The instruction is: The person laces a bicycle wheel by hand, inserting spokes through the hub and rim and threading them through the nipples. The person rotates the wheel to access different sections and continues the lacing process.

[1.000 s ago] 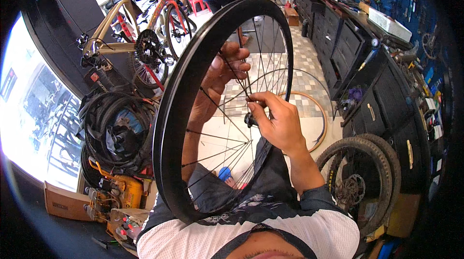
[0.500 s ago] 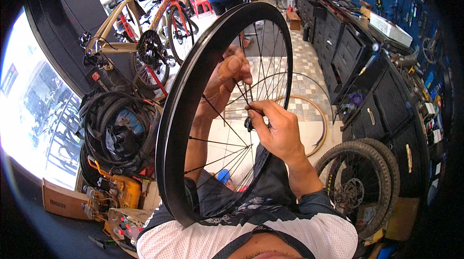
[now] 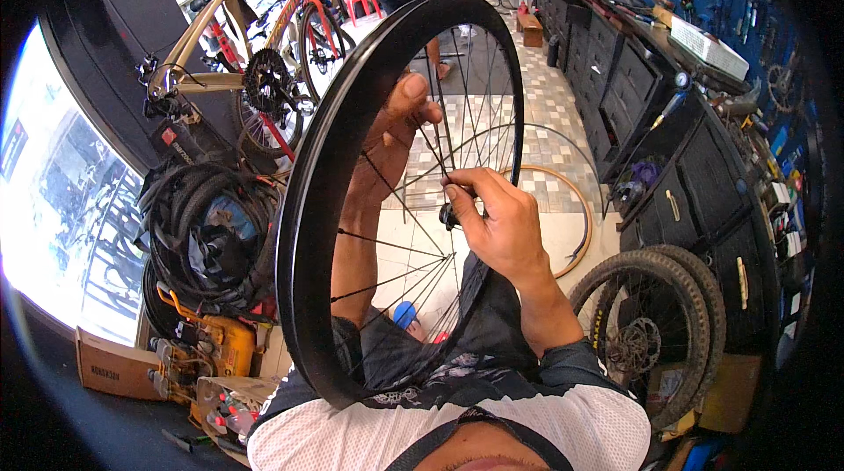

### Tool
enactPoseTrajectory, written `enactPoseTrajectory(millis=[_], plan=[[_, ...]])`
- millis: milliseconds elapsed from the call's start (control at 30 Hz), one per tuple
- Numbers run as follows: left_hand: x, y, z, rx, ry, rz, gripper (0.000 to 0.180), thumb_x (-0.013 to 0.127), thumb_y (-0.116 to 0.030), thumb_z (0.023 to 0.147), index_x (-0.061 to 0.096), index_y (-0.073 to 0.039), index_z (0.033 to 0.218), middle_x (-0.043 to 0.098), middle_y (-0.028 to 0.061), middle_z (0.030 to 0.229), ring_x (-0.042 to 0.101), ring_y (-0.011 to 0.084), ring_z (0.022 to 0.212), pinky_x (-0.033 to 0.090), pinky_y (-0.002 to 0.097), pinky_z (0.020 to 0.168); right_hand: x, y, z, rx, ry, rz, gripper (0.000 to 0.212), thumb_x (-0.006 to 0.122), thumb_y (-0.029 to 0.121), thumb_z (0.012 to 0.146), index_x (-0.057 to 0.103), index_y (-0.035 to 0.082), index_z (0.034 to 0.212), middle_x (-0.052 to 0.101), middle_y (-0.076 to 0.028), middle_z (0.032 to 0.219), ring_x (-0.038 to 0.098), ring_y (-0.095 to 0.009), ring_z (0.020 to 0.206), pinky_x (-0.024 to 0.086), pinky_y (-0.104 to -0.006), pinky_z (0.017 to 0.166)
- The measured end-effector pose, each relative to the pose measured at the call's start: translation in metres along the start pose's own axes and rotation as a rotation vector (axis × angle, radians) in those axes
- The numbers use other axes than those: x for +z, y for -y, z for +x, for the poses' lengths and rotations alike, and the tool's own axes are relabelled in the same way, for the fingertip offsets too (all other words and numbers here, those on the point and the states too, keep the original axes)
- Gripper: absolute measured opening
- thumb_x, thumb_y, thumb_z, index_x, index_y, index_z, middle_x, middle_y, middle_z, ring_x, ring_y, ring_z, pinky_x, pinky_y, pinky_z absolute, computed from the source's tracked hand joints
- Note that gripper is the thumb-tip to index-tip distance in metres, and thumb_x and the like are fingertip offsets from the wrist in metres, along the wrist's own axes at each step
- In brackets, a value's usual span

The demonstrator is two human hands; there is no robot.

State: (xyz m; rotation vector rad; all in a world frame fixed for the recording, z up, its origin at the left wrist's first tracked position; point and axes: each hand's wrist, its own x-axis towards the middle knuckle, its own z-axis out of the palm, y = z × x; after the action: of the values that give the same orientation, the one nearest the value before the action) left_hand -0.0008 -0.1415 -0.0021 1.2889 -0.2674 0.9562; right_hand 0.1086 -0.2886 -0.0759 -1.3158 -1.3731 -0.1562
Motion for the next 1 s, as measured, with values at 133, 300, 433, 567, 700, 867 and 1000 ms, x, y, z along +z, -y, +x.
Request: enactPoseTrajectory(millis=[133,300,433,567,700,867,1000], plan=[[0.005,-0.009,0.001,-0.094,0.041,0.109,0.042,0.068,-0.032,0.099,0.061,-0.001,0.126,0.066,0.0087,0.113,0.064,0.0169,0.095,0.054,0.0377,0.084,-0.002,-0.002,0.000,0.002,-0.013,-0.026,0.012,0.071,0.012,0.095,0.070,0.005,0.105,0.073,-0.013,0.093,0.073,-0.034,0.079,0.057,-0.0398,0.066],[0.004,-0.005,-0.007,-0.047,-0.061,0.163,0.040,0.063,-0.035,0.102,0.066,-0.002,0.124,0.064,0.0065,0.117,0.063,0.0161,0.098,0.052,0.0381,0.086,-0.002,-0.003,0.000,-0.001,-0.018,-0.033,0.012,0.071,0.013,0.095,0.070,0.006,0.105,0.073,-0.013,0.093,0.073,-0.034,0.078,0.057,-0.0395,0.066],[0.000,-0.002,-0.001,0.006,-0.066,0.121,0.031,0.071,-0.027,0.097,0.069,-0.006,0.120,0.068,0.0051,0.116,0.061,0.0174,0.107,0.051,0.0389,0.088,0.001,0.000,0.000,0.000,-0.005,-0.033,0.012,0.071,0.013,0.095,0.070,0.007,0.105,0.073,-0.012,0.092,0.072,-0.034,0.077,0.057,-0.0401,0.064],[-0.001,-0.007,-0.004,-0.063,0.000,0.092,0.036,0.070,-0.028,0.098,0.066,-0.005,0.126,0.069,0.0091,0.120,0.063,0.0178,0.104,0.052,0.0394,0.086,0.001,0.000,0.001,-0.003,-0.008,-0.064,0.012,0.071,0.014,0.095,0.070,0.008,0.105,0.073,-0.012,0.092,0.072,-0.034,0.075,0.056,-0.0407,0.063],[-0.004,-0.007,-0.010,-0.125,-0.070,0.098,0.042,0.067,-0.035,0.100,0.064,-0.004,0.128,0.067,0.0099,0.119,0.061,0.0180,0.104,0.051,0.0393,0.089,-0.001,-0.002,0.000,-0.007,-0.014,-0.058,0.013,0.071,0.014,0.095,0.070,0.008,0.105,0.072,-0.011,0.090,0.072,-0.034,0.075,0.056,-0.0409,0.063],[-0.006,0.001,0.001,-0.002,0.000,-0.014,0.026,0.071,-0.019,0.097,0.066,-0.009,0.120,0.063,-0.0005,0.104,0.057,0.0148,0.098,0.051,0.0361,0.086,-0.003,0.004,0.000,0.004,0.004,-0.110,0.013,0.072,0.010,0.093,0.071,0.002,0.103,0.074,-0.015,0.088,0.075,-0.030,0.074,0.057,-0.0365,0.063],[0.010,-0.012,0.001,-0.034,-0.062,-0.011,0.024,0.072,-0.010,0.095,0.066,-0.012,0.118,0.061,-0.0031,0.097,0.056,0.0130,0.096,0.051,0.0356,0.082,0.007,0.008,-0.002,-0.041,-0.045,-0.164,0.013,0.073,0.009,0.091,0.069,0.002,0.102,0.074,-0.015,0.084,0.073,-0.031,0.067,0.056,-0.0374,0.058]])
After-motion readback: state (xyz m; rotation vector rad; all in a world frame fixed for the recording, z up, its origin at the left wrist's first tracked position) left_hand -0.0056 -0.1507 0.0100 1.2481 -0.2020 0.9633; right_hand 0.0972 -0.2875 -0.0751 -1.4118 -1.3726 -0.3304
